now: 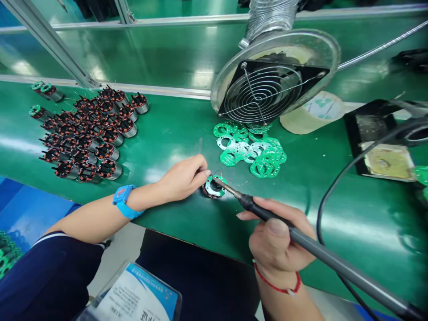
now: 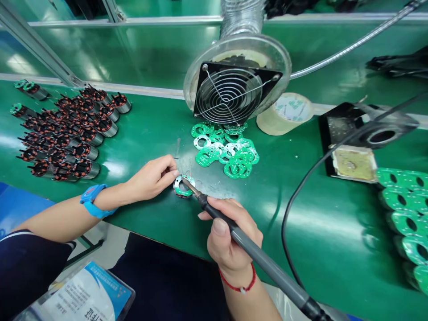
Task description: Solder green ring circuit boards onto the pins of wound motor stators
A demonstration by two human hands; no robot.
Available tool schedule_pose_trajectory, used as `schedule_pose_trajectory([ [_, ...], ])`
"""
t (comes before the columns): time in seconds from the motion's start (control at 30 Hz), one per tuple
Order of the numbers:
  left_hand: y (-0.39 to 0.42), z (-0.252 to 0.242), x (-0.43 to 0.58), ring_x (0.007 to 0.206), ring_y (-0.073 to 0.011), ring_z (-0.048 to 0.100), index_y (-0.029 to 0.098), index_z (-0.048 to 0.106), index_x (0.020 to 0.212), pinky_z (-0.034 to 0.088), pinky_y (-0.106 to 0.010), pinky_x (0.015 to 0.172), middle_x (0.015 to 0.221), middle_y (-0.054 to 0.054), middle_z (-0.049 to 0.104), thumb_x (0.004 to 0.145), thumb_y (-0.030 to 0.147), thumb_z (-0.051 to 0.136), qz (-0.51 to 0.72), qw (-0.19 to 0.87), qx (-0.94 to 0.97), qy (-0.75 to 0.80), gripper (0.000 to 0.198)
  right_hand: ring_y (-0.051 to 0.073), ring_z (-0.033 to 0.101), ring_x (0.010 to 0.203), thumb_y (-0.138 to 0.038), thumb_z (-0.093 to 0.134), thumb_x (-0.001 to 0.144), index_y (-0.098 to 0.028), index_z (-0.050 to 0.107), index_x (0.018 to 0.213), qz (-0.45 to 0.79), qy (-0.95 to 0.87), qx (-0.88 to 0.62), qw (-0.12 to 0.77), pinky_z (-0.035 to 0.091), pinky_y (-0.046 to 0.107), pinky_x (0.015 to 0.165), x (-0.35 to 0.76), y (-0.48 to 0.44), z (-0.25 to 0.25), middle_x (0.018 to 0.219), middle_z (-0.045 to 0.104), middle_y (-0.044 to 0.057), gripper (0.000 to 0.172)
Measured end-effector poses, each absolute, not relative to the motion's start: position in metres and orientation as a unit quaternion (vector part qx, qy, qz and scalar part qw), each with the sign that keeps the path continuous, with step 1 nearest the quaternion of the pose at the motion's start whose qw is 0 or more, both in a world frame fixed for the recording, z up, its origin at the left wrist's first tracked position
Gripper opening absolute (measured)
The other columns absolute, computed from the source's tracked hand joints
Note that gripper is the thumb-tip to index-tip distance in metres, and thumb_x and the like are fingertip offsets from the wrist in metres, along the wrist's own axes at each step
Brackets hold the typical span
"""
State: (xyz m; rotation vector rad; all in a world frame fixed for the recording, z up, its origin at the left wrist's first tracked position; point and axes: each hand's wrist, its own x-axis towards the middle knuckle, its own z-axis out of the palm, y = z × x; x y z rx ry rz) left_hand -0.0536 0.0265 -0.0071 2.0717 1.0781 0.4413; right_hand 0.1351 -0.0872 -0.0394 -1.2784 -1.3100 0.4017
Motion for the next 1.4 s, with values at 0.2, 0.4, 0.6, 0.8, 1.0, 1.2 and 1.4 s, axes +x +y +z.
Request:
schedule_pose_trajectory([
  [0.2,0.026,-0.007,-0.054,0.065,-0.0114,0.039,0.021,0.038,0.078,0.033,-0.026,0.065,0.071,0.004,0.043,0.09,0.024,0.043,0.17,0.37,0.811,0.421,0.014,0.021,0.068,0.055,-0.046,0.051,0.095,-0.02,0.068,0.097,0.164,-0.568,-0.561,0.58,0.058,0.04,0.053,0.137,-0.089,-0.04,0.076,0.069,0.006,0.032],
  [0.4,0.028,-0.006,-0.053,0.066,-0.0119,0.042,0.02,0.039,0.077,0.035,-0.027,0.065,0.072,0.003,0.046,0.09,0.023,0.044,0.161,0.36,0.818,0.419,0.014,0.025,0.074,0.082,-0.032,0.053,0.097,-0.021,0.059,0.123,0.097,-0.579,-0.566,0.579,0.059,0.049,0.081,0.128,-0.079,-0.034,0.085,0.075,0.006,0.028],
  [0.6,0.028,-0.006,-0.056,0.074,-0.0138,0.052,0.019,0.046,0.085,0.045,-0.029,0.071,0.082,-0.001,0.056,0.091,0.025,0.044,0.171,0.401,0.797,0.418,0.008,0.027,0.066,0.114,-0.034,0.063,0.091,-0.024,0.049,0.132,0.182,-0.649,-0.603,0.427,0.054,0.05,0.097,0.127,-0.067,-0.039,0.122,0.068,0.012,0.045],
  [0.8,0.021,-0.009,-0.059,0.12,-0.0306,0.053,0.014,0.042,0.128,0.044,-0.048,0.102,0.128,-0.018,0.056,0.081,0.034,0.072,0.113,0.395,0.86,0.303,0.059,0.023,0.067,0.103,-0.034,0.064,0.09,-0.024,0.048,0.132,0.179,-0.627,-0.608,0.453,0.056,0.044,0.091,0.128,-0.066,-0.045,0.113,0.067,0.009,0.046],
  [1.0,0.009,-0.017,-0.045,0.116,-0.0314,0.054,0.015,0.042,0.128,0.045,-0.051,0.1,0.124,-0.017,0.058,0.083,0.028,0.071,0.126,0.349,0.854,0.366,0.055,0.022,0.071,0.094,-0.031,0.06,0.092,-0.023,0.053,0.125,0.141,-0.623,-0.624,0.45,0.057,0.04,0.085,0.124,-0.067,-0.045,0.101,0.072,0.006,0.035],
  [1.2,0.002,-0.018,-0.034,0.115,-0.032,0.051,0.012,0.044,0.127,0.043,-0.048,0.097,0.123,-0.017,0.056,0.088,0.037,0.064,0.099,0.268,0.861,0.422,0.051,0.026,0.07,0.096,-0.037,0.059,0.093,-0.02,0.056,0.125,0.082,-0.655,-0.604,0.447,0.055,0.042,0.085,0.12,-0.072,-0.047,0.107,0.073,0.01,0.037],
  [1.4,0.014,-0.018,-0.04,0.113,-0.0315,0.052,0.009,0.047,0.132,0.044,-0.043,0.093,0.124,-0.017,0.054,0.092,0.038,0.05,0.072,0.244,0.899,0.357,0.05,0.036,0.07,0.087,-0.065,0.064,0.082,-0.019,0.061,0.124,0.088,-0.656,-0.635,0.399,0.054,0.049,0.072,0.124,-0.06,-0.06,0.108,0.071,0.016,0.062],
])
